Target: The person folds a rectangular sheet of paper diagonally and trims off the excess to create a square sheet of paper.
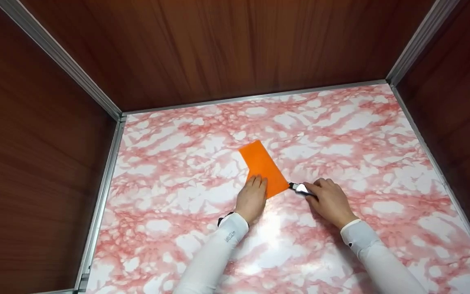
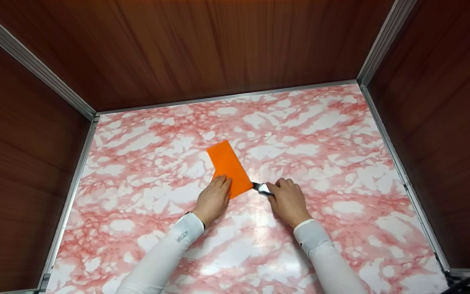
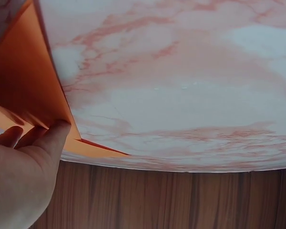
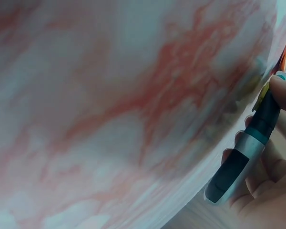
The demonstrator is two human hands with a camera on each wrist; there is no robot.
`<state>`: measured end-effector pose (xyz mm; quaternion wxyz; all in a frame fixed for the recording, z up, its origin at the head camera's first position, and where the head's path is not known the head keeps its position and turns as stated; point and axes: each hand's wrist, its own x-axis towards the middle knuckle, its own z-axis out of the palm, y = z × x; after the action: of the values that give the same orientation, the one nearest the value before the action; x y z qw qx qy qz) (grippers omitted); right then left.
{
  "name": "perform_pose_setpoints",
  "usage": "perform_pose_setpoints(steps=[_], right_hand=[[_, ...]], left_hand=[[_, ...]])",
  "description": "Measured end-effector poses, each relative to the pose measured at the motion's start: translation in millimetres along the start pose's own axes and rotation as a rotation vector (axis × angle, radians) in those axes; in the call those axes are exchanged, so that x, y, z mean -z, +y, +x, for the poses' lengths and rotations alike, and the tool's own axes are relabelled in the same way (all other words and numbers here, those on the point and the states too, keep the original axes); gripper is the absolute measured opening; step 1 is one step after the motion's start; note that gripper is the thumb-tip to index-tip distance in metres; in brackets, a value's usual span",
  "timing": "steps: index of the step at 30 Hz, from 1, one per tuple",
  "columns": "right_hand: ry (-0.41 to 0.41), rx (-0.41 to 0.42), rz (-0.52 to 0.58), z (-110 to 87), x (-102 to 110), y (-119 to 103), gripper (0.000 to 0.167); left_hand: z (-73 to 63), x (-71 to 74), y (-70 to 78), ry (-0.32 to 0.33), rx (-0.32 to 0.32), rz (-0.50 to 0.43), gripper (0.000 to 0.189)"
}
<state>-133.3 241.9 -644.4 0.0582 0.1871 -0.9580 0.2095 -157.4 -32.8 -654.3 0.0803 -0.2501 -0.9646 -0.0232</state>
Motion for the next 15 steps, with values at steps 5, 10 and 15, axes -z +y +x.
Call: perform_pose_setpoints(steps=[5,10,15], right_hand=[[0.002,0.004,0.006,-0.3,-0.8,0.4,0.046],[0.01,0.008,0.007,0.4,-0.7,0.2,0.048],[0.012,0.008,0.008,0.5,-0.1,-0.5,0.047]], left_hand=[[-0.2,1.1,0.3,-0.023,0.002,0.027,0.042],[-0.3,1.0,-0.1,-0.016,0.01,0.003,0.042],[-0.6,-1.3,0.0,0.004,0.004,0.005,0.04]])
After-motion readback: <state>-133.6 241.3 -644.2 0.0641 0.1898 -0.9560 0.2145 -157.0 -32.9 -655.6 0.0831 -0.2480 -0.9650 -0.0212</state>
